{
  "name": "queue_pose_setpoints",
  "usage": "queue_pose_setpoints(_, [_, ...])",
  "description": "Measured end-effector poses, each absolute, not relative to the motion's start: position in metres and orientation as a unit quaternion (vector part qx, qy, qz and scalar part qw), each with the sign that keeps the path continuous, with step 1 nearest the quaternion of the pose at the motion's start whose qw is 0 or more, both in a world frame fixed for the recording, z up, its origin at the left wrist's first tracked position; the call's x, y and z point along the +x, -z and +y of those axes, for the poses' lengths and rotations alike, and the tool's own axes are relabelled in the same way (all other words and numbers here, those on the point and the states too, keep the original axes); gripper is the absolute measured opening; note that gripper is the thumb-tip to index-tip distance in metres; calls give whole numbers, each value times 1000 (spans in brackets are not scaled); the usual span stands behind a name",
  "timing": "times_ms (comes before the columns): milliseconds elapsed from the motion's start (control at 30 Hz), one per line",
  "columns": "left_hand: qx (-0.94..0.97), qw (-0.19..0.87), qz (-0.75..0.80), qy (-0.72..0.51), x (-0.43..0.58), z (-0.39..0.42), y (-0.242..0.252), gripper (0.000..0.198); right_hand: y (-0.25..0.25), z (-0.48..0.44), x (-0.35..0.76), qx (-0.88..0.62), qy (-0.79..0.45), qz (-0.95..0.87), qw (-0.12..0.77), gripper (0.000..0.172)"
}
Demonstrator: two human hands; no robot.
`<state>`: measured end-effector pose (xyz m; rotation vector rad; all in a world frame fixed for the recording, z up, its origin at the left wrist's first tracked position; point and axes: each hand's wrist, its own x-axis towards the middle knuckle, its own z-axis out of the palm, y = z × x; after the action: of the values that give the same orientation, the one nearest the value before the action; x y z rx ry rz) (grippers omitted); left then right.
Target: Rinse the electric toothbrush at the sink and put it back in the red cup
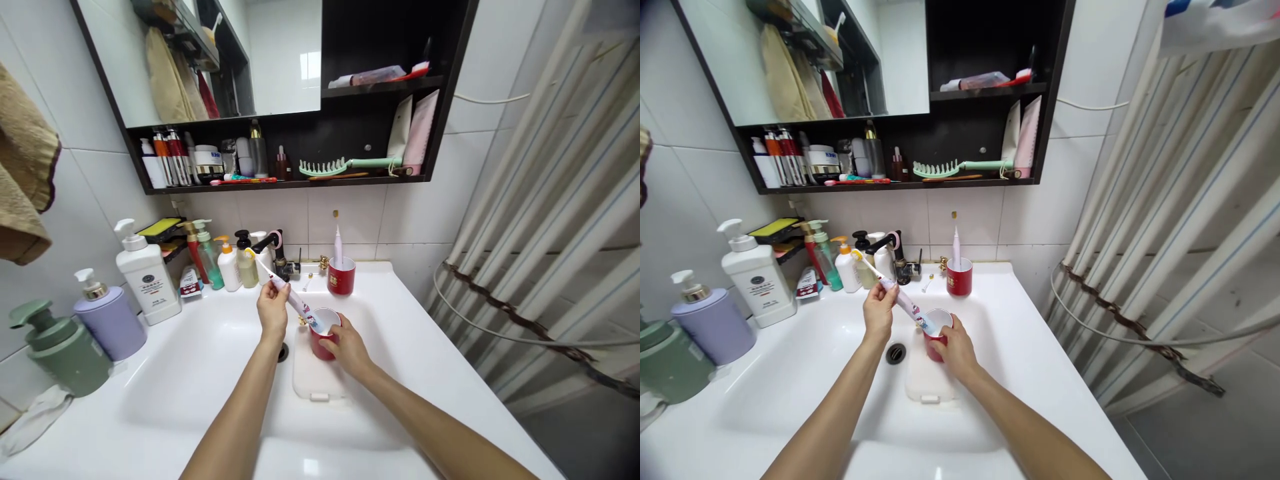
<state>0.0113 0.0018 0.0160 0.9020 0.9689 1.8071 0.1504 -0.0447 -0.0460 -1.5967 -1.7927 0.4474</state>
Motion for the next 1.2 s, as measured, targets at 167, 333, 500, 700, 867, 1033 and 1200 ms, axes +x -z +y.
queue_pose_setpoints(167, [327,427,393,-745,-1,-3,-25,23,30,-55,153,-611,-184,-684,354,35])
queue_pose_setpoints(333, [336,521,380,-686,20,-18,-21,23,1,-77,140,-534,-301,-667,423,35])
queue_pose_setpoints(500, [348,608,351,-621,31,-23,-14,22,-1,-90,130,-496,-490,-605,384,26])
queue_pose_setpoints(700, [245,655,351,-623,20,-7,-7,10,5,-91,131,-482,-570,-571,342,19])
queue_pose_setpoints(867, [218,638,358,-646,24,-5,-4,6,5,-90,133,-488,-543,-593,339,16])
queue_pose_setpoints(1033, [196,637,345,-661,26,-7,-4,6,6,-90,133,-499,-513,-614,332,16])
queue_pose_setpoints(1200, [186,633,336,-672,25,-6,-3,7,3,-93,131,-481,-577,-574,326,17])
